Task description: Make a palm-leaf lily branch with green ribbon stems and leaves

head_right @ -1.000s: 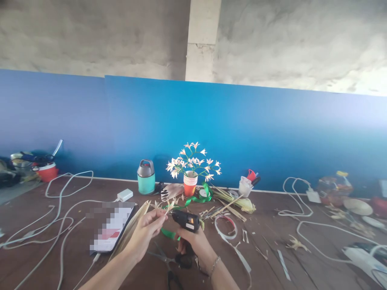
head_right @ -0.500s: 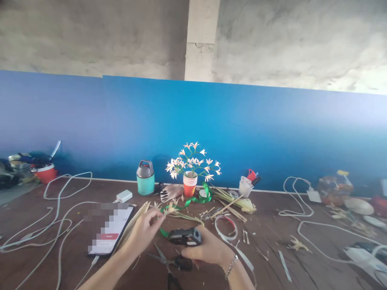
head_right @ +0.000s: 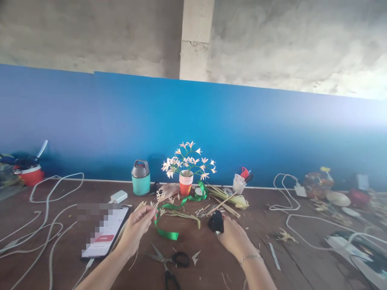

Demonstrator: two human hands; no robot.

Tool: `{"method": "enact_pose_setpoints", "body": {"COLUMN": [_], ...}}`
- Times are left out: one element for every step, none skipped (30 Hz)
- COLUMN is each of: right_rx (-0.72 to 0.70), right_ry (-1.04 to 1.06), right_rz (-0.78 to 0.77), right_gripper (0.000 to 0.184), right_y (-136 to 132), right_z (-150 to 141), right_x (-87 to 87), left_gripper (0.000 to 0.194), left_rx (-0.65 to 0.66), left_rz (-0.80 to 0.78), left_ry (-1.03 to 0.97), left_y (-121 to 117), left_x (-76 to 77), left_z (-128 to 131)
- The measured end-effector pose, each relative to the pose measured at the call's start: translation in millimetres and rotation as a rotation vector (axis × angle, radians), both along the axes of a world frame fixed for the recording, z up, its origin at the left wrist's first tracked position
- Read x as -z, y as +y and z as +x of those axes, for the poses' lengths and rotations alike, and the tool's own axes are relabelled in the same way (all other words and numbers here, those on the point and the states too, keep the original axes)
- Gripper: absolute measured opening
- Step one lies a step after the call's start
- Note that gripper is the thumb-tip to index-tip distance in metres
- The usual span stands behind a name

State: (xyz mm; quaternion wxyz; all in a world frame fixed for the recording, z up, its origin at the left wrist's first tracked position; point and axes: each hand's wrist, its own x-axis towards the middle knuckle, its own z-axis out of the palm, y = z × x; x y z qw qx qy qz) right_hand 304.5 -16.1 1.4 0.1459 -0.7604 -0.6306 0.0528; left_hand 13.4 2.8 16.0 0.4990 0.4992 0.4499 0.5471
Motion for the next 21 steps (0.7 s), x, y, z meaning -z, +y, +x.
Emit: {"method": "enact_pose_setpoints", "body": {"right_rx": [0.016,0.034,0.055,0.082,0.109,0.131,0.146,0.106,0.027,-0.091,-0.246,-0.403,-0.518,-0.59,-0.627,-0.631,-0.641,-0.646,-0.645,-0.645,-0.64], "right_ry": [-0.048,-0.094,-0.116,-0.128,-0.152,-0.179,-0.212,-0.284,-0.312,-0.272,-0.168,-0.022,0.132,0.263,0.382,0.508,0.543,0.573,0.595,0.601,0.622], "right_rz": [-0.056,-0.114,-0.134,-0.144,-0.153,-0.149,-0.133,-0.09,-0.02,0.031,0.056,0.069,0.077,0.076,0.07,0.049,0.035,0.033,0.03,0.035,0.039], "right_gripper": [0.032,0.033,0.034,0.036,0.037,0.038,0.038,0.035,0.033,0.035,0.037,0.043,0.049,0.052,0.053,0.05,0.043,0.035,0.028,0.021,0.018], "right_y": [-3,-6,-10,-13,-17,-19,-21,-21,-20,-17,-12,-6,0,7,13,19,23,26,28,29,29], "right_z": [2,3,1,-2,-7,-15,-23,-33,-44,-55,-66,-76,-85,-92,-98,-103,-106,-109,-111,-113,-115], "right_x": [3.1,5.1,5.5,4.0,0.7,-4.1,-9.5,-14.7,-18.6,-20.4,-19.6,-16.0,-10.1,-2.5,5.8,13.8,20.8,26.0,29.1,29.9,28.6], "left_gripper": [0.035,0.035,0.035,0.035,0.034,0.034,0.034,0.034,0.035,0.035,0.035,0.034,0.034,0.033,0.032,0.031,0.031,0.03,0.029,0.029,0.027], "left_rx": [-0.007,-0.015,-0.021,-0.027,-0.029,-0.03,-0.03,-0.028,-0.025,-0.022,-0.017,-0.009,0.004,0.016,0.028,0.038,0.043,0.042,0.041,0.043,0.044], "left_rz": [0.002,0.006,0.01,0.014,0.018,0.021,0.022,0.021,0.019,0.016,0.013,0.011,0.009,0.008,0.007,0.005,0.001,-0.004,-0.009,-0.015,-0.018], "left_ry": [-0.006,-0.011,-0.016,-0.02,-0.023,-0.023,-0.02,-0.016,-0.012,-0.01,-0.011,-0.015,-0.022,-0.031,-0.038,-0.042,-0.043,-0.042,-0.039,-0.035,-0.027], "left_y": [0,1,1,1,1,0,0,0,0,0,0,0,1,1,2,2,2,3,3,3,3], "left_x": [-0.1,-0.2,-0.2,0.0,0.4,0.9,1.4,2.1,2.8,3.5,4.4,5.3,6.3,7.4,8.5,9.6,10.5,11.4,12.1,12.6,13.0], "left_z": [0,0,0,1,1,1,2,2,2,2,2,2,2,2,2,2,2,2,3,3,4]}}
